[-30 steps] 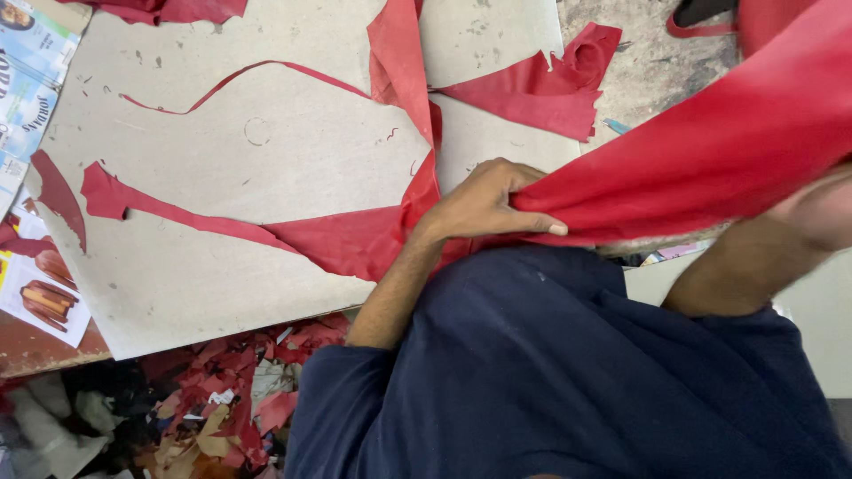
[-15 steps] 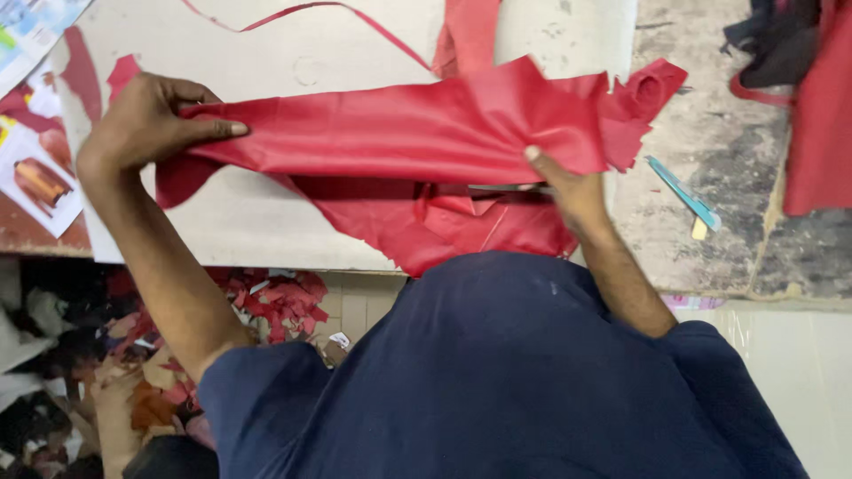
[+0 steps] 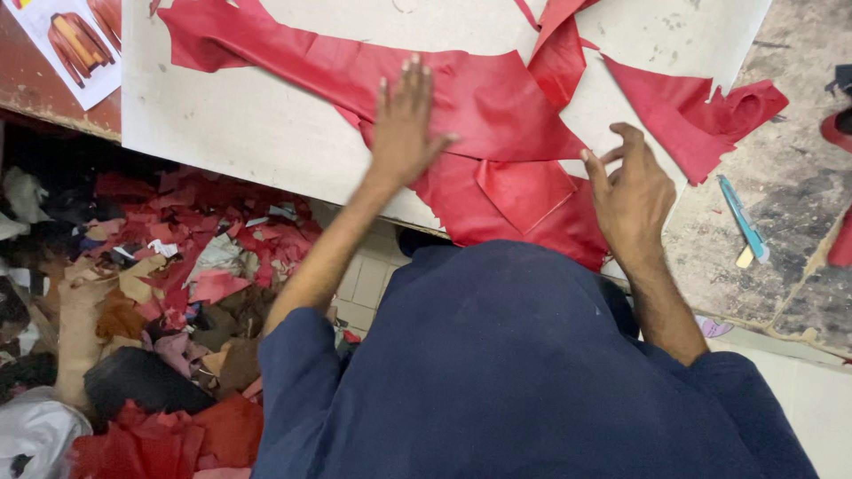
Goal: The person lays red fabric on a worktable, smooths it, and uses a utility knife to cut along a cardboard template. They remove the template, fold the fabric, and cut additional pieces, leaving cut fabric and scraps on the table.
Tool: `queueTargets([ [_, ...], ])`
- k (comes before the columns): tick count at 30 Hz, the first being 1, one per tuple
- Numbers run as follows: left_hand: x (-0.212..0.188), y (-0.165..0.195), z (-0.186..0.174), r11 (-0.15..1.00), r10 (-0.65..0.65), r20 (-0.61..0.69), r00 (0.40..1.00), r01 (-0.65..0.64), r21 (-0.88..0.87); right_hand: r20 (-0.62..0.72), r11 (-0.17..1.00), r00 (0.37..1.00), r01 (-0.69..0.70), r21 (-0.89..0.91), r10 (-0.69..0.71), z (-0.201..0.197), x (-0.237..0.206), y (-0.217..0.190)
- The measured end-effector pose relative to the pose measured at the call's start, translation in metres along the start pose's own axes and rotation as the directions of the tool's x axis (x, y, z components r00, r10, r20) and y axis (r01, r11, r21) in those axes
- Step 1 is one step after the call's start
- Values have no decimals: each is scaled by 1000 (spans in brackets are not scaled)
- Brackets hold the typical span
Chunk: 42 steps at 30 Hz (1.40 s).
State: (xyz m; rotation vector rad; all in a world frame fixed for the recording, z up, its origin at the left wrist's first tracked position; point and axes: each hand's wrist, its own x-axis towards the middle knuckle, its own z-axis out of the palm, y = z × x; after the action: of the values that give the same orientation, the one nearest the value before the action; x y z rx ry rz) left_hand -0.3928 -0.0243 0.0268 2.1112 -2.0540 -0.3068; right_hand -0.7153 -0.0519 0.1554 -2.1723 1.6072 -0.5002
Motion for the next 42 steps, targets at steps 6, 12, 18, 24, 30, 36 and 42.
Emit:
queueTargets([
  [6, -13, 84, -13, 919, 367, 212, 906, -318, -234, 26, 826, 825, 564, 28, -564, 77, 70, -55],
  [12, 13, 0, -21, 757, 628, 103, 771, -574, -312, -20, 852, 852, 523, 13, -523, 156, 142, -80],
  [18, 38, -37, -10, 554, 832, 95, 547, -806, -211, 195, 840, 851, 518, -160, -488, 165, 151, -88],
  [24, 66, -31, 0, 380, 924, 136, 356, -889, -254, 25, 881, 886, 462, -99, -462, 170, 143, -98],
  [30, 66, -32, 9, 349, 936, 62, 346, -892, -287, 140, 916, 912, 396, -58, -386, 163, 146, -109],
  [36, 76, -34, 11, 287, 955, 33, 296, -884, -368, 369, 993, 929, -6, 119, -38, 148, 148, -120],
  [42, 92, -37, 13, 237, 971, 134, 199, -885, -401, 58, 895, 894, 445, -9, -444, 175, 147, -112],
])
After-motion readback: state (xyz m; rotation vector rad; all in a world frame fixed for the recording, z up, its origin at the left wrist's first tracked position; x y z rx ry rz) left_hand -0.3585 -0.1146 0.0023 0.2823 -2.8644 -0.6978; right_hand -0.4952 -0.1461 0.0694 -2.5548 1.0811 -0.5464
